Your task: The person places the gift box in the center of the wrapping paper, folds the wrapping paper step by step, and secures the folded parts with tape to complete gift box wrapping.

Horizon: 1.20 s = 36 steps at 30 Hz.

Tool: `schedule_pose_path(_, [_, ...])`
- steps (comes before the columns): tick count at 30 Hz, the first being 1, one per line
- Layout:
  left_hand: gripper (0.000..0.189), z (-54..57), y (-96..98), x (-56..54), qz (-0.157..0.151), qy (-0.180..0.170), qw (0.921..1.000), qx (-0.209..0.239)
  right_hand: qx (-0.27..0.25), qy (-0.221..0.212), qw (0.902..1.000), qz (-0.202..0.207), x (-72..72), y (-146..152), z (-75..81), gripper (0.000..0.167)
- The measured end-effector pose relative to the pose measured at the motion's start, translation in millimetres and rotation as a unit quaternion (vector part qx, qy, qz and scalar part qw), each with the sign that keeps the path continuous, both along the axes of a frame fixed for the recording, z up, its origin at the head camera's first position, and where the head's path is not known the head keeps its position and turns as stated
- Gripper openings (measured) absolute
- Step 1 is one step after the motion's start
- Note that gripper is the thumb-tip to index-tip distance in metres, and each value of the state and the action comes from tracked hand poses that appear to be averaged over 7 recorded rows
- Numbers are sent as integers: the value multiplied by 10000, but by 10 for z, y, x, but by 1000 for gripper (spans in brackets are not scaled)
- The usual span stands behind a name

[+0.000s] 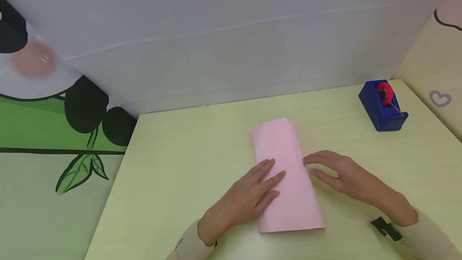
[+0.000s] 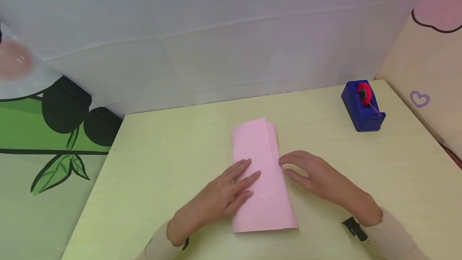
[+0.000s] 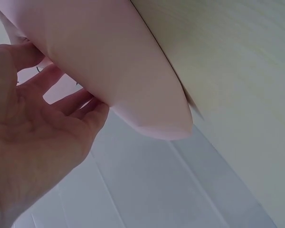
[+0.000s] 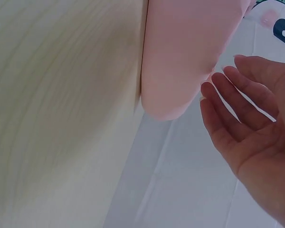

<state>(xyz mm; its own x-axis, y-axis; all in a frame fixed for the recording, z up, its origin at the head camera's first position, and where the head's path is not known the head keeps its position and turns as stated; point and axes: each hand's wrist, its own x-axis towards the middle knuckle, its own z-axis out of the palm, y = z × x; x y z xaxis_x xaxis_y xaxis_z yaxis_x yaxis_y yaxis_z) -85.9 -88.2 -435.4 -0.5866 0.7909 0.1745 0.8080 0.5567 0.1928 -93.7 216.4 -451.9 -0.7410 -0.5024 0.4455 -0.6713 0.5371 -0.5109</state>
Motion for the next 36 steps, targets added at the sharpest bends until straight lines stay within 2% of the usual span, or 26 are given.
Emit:
schedule_pose_path(7, [44, -3, 5, -23, -20, 434, 9990, 72, -89, 229, 9996, -159, -23, 85, -20, 43])
schedule_pose_path(14, [40, 23, 19, -25, -19, 493, 9987, 126, -253, 450, 9979, -398, -46, 171, -36, 49])
schedule_pose_path(21, [36, 29, 27, -19, -146, 661, 9975, 225, -358, 688, 9920, -991, -72, 276, -62, 43])
schedule_pose_path(26, [35, 37, 36, -14, -122, 585, 9979, 232, -356, 677, 9870, -1416, -74, 363, -60, 41])
schedule_pose_path(36, [37, 31, 45, -4, -105, 494, 9984, 253, -354, 617, 9792, -1903, -99, 494, -73, 38])
